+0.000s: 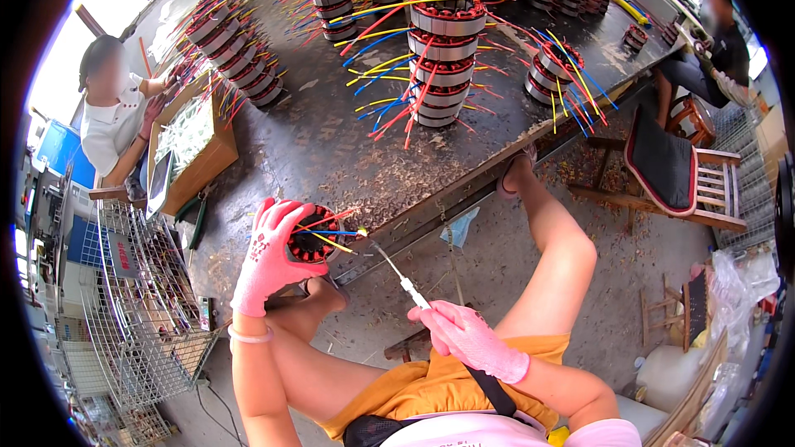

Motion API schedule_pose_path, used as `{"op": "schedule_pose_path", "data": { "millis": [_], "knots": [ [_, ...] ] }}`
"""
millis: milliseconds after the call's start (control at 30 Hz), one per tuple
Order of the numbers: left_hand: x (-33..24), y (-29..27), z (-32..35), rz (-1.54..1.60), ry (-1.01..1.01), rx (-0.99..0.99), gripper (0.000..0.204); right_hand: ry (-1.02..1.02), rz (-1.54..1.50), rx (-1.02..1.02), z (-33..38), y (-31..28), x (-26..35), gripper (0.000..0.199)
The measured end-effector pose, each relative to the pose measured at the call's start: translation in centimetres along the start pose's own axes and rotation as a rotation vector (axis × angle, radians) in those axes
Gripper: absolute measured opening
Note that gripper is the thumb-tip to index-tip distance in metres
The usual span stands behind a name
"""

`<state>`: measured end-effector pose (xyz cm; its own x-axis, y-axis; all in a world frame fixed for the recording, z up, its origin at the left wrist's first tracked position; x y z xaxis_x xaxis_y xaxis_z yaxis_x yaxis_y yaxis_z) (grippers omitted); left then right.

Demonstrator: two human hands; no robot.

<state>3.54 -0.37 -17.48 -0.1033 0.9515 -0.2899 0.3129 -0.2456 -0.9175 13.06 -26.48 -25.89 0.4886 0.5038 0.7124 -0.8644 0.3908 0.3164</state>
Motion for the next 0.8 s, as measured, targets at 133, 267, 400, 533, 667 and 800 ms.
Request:
{"op": "schedule_pose_path", "data": {
  "millis": [133, 267, 400, 533, 667, 800],
  "knots": [
    [0.1, 0.1, 0.0, 0.023, -0.035, 0.032, 0.085, -0.023, 0.036, 0.009, 0.2, 0.0, 0.4, 0.034],
    [0.2, 0.1, 0.1, 0.025, -0.034, 0.029, 0.086, 0.028, 0.075, -0.022, 0.5, 0.2, 0.9, 0.034],
    [0.1, 0.0, 0.1, 0.02, -0.037, 0.029, 0.087, 0.028, 0.078, -0.025, 0.6, 0.2, 1.0, 0.034],
    [0.2, 0.1, 0.1, 0.017, -0.04, 0.035, 0.088, 0.004, 0.068, -0.01, 0.5, 0.1, 0.9, 0.034],
    [0.1, 0.1, -0.1, 0.017, -0.036, 0.037, 0.088, 0.004, 0.054, -0.014, 0.3, -0.1, 0.4, 0.035],
    [0.1, 0.0, 0.0, 0.015, -0.038, 0.036, 0.088, 0.004, 0.08, -0.019, 0.4, 0.1, 0.7, 0.035]
  ]
}}
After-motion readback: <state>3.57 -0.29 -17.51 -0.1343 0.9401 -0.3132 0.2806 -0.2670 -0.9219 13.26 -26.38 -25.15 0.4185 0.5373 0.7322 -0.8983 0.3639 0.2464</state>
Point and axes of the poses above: each hand's wrist, its own z-axis away from the middle knuckle, its own y-axis out of the palm, x = y × z, the point moved 6 cm from there along -z, towards the middle knuckle, and after that the axes turned 11 degrees about y, right-handed, at the moved point
